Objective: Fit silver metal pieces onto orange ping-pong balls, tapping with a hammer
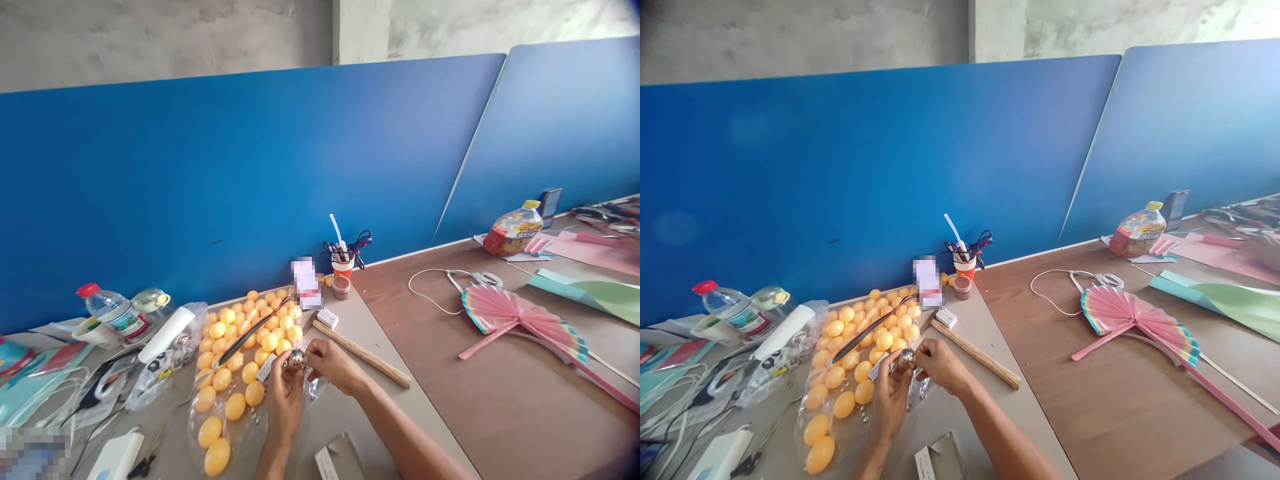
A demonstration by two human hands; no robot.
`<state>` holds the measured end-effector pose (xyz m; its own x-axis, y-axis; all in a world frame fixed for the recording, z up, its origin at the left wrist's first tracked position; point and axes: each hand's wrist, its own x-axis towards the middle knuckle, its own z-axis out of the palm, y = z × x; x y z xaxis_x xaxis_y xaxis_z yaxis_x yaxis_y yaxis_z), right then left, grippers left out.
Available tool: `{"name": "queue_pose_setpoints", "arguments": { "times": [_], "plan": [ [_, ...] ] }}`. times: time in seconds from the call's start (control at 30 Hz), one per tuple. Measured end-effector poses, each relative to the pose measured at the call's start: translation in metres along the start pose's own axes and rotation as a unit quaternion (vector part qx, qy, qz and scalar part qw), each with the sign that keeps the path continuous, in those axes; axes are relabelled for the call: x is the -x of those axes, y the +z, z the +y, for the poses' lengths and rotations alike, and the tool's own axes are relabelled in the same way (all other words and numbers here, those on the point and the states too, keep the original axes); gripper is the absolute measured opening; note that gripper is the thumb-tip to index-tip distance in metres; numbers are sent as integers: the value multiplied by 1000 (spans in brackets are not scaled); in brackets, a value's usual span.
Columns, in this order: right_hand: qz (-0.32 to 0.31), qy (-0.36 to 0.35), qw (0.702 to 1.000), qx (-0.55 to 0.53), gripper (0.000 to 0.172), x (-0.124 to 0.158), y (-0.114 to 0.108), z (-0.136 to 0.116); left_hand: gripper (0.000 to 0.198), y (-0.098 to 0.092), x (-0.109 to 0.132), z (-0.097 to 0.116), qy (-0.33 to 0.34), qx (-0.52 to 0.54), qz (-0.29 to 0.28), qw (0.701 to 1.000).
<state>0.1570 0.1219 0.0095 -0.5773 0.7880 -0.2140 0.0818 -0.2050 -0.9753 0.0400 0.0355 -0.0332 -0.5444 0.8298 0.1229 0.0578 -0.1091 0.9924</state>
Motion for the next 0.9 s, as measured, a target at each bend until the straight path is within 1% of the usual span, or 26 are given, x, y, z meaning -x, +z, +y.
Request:
{"name": "queue_pose_setpoints", "arguments": {
  "times": [0.2, 0.27, 0.33, 0.47, 0.53, 0.57, 0.67, 0.77, 0.8, 0.83, 0.9],
  "plan": [
    [19, 10, 999, -49, 24, 2, 8, -2, 49, 0, -2, -6, -10, 47, -7, 999],
    [12, 10, 997, -78, 27, 3, 9, -3, 51, 1, -2, -8, -3, 59, -7, 998],
    [-9, 14, 993, -113, 30, 3, 8, -3, 50, 2, -2, -7, 3, 61, -4, 998],
    [-60, 51, 981, -175, 36, -1, -1, -2, 47, 6, 1, 3, -2, 62, 9, 998],
    [-66, 53, 980, -180, 35, -3, -7, -3, 47, 8, 2, 10, -14, 84, -2, 996],
    [-64, 46, 982, -172, 33, -3, -10, -4, 46, 9, 2, 14, -18, 103, 5, 995],
    [-48, 15, 994, -97, 21, -3, -17, -7, 44, 10, 0, 21, -49, 157, 3, 986],
    [-15, -10, 999, 51, 6, -3, -20, -8, 43, 9, -3, 25, -83, 184, -1, 979],
    [-10, -18, 994, 106, 3, -2, -20, -8, 43, 8, -4, 26, -90, 189, 0, 978],
    [-10, -24, 987, 156, 3, -2, -20, -7, 42, 8, -5, 26, -94, 192, 1, 977],
    [-25, -35, 968, 248, 9, 0, -19, -6, 41, 7, -6, 26, -98, 193, 6, 976]
  ]
}}
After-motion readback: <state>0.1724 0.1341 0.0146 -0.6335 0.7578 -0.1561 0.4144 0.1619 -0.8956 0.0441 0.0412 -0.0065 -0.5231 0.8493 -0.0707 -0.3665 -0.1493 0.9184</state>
